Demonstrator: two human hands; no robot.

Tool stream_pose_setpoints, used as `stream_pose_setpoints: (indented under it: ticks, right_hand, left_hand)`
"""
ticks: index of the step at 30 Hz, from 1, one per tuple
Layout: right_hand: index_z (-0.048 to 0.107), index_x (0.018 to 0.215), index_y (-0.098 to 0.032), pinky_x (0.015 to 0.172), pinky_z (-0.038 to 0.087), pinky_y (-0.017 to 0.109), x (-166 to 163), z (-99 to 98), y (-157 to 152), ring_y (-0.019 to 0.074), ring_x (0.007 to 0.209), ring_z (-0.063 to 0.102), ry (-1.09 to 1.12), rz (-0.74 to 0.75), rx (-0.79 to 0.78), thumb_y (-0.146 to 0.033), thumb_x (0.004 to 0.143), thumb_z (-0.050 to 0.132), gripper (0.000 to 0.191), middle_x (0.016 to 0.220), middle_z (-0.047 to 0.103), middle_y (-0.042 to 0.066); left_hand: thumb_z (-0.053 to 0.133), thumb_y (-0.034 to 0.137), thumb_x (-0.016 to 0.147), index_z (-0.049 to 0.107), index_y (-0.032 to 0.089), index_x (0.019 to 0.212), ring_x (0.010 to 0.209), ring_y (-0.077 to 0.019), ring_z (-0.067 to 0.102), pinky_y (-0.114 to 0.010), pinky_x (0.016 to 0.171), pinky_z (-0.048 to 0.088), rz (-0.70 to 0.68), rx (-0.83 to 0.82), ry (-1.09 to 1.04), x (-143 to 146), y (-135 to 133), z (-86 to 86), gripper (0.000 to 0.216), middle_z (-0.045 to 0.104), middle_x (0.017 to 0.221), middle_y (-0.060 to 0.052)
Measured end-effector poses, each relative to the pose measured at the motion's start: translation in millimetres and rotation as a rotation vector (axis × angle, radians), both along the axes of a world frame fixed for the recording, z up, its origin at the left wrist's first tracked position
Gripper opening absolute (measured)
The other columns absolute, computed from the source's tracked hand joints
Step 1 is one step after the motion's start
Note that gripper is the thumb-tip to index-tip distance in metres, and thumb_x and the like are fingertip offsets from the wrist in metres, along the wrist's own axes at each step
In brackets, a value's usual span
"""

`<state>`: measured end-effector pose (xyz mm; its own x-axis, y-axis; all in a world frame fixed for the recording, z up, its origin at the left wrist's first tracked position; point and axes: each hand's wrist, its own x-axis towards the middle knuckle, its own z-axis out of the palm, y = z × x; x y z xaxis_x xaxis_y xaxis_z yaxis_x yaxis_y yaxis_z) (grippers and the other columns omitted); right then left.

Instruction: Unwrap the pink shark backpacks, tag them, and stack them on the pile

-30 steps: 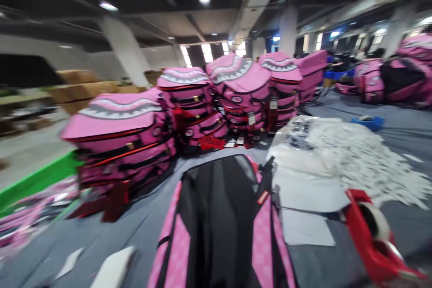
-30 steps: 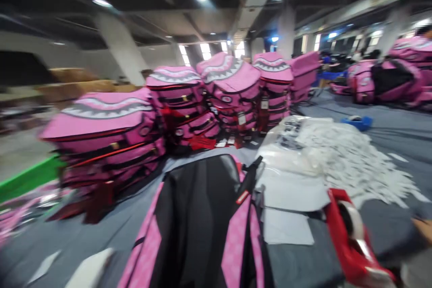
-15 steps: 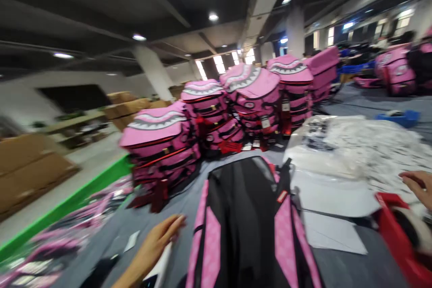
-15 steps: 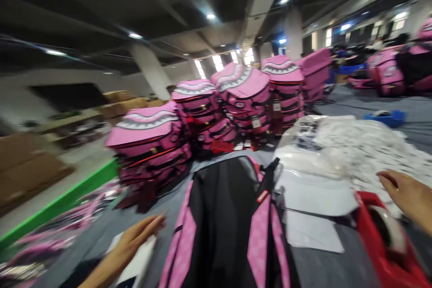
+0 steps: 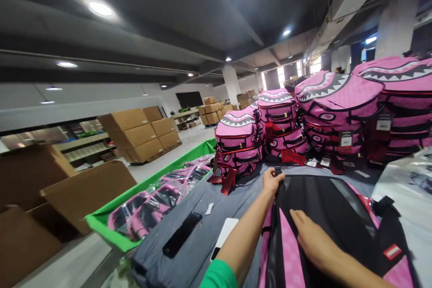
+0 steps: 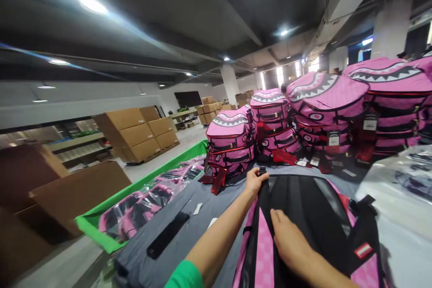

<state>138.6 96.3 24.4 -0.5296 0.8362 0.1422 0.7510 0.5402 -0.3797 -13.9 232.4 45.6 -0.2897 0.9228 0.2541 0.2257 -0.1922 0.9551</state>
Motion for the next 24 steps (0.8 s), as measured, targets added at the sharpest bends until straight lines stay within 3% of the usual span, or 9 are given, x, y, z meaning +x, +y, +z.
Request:
stream_pose_setpoints:
  ticks: [2,5,8,10,13,16,18,20,24]
  right_hand:
    - [0.045,0.15,-0.013,0.112,0.044,0.036,5.8,-6.0,-18.7,0.0225,0.133,0.055,0.069,0.076,-0.06,-0.006,0.08,0.042,0.07,0.149,0.051,0.019]
    - [0.061,0.133,-0.02,0.106,0.049,0.036,47.6,10.2,-32.6,0.0222,0.12,0.063,0.194,0.114,-0.106,-0.027,0.093,0.042,0.045,0.13,0.066,0.013]
    - [0.068,0.113,-0.022,0.096,0.053,0.042,115.0,40.3,-14.2,0.027,0.106,0.067,0.178,-0.149,0.112,-0.045,0.096,0.038,0.041,0.114,0.071,0.014]
    - [0.067,0.114,-0.019,0.094,0.051,0.054,158.7,52.2,8.9,0.0346,0.107,0.065,0.078,-0.517,0.203,-0.048,0.093,0.037,0.046,0.116,0.068,0.019]
    - [0.067,0.088,-0.015,0.074,0.055,0.056,197.1,47.8,40.1,0.0385,0.082,0.069,0.054,-0.818,0.027,-0.055,0.088,0.037,0.05,0.09,0.07,0.023]
    - [0.049,0.052,-0.023,0.049,0.051,0.039,203.3,34.7,58.5,0.0275,0.049,0.062,0.12,-0.807,-0.128,-0.058,0.086,0.032,0.052,0.052,0.058,0.012]
    - [0.042,0.048,-0.025,0.044,0.045,0.033,202.3,37.3,64.2,0.0234,0.043,0.058,0.159,-0.775,-0.158,-0.057,0.083,0.035,0.048,0.045,0.052,0.007]
    - [0.047,0.057,-0.024,0.043,0.044,0.032,201.9,54.1,64.4,0.0231,0.043,0.059,0.19,-0.752,-0.126,-0.057,0.079,0.037,0.041,0.048,0.055,0.006]
    - [0.055,0.077,-0.025,0.057,0.051,0.034,190.1,102.9,46.1,0.0259,0.065,0.069,0.19,-0.571,0.003,-0.063,0.075,0.041,0.041,0.069,0.069,0.007]
  left_hand:
    - [0.083,0.027,0.071,0.064,0.016,0.082,0.068,-0.015,0.064,-0.027,0.069,0.052,0.003,-0.004,0.076,-2.5,3.6,-8.9,0.025,0.064,0.071,0.003]
    - [0.081,0.026,0.071,0.063,0.019,0.1,0.091,-0.022,0.067,-0.036,0.087,0.051,0.048,-0.005,0.19,-1.2,1.3,-25.6,0.035,0.067,0.086,-0.001]
    - [0.079,0.025,0.074,0.056,0.021,0.121,0.11,-0.0257,0.063,-0.042,0.1,0.046,0.07,-0.004,0.287,3.4,-3.3,-32.9,0.052,0.065,0.106,-0.006]
    - [0.079,0.023,0.075,0.055,0.02,0.124,0.111,-0.0278,0.063,-0.044,0.1,0.046,0.068,-0.016,0.348,6.0,-5.0,-27.7,0.055,0.064,0.111,-0.009]
    - [0.082,0.015,0.071,0.056,0.018,0.127,0.119,-0.0335,0.059,-0.049,0.102,0.044,0.09,-0.02,0.425,10.9,-10.7,-8.1,0.061,0.061,0.119,-0.014]
    - [0.08,0.013,0.074,0.055,0.022,0.132,0.132,-0.033,0.048,-0.051,0.111,0.037,0.063,0.12,0.545,24.4,-26.0,14.2,0.064,0.056,0.135,-0.014]
    - [0.076,0.018,0.08,0.061,0.024,0.127,0.128,-0.0296,0.05,-0.048,0.11,0.04,-0.082,0.286,0.669,42.7,-38.1,25.9,0.049,0.06,0.132,-0.011]
    - [0.07,0.019,0.086,0.065,0.025,0.12,0.121,-0.0259,0.055,-0.045,0.108,0.043,-0.317,0.448,0.755,70.0,-46.1,35.6,0.035,0.066,0.123,-0.008]
    - [0.064,0.004,0.077,0.053,0.027,0.141,0.13,-0.022,0.052,-0.035,0.113,0.041,-0.67,0.586,0.72,138.6,-37.6,53.8,0.069,0.061,0.14,-0.005]
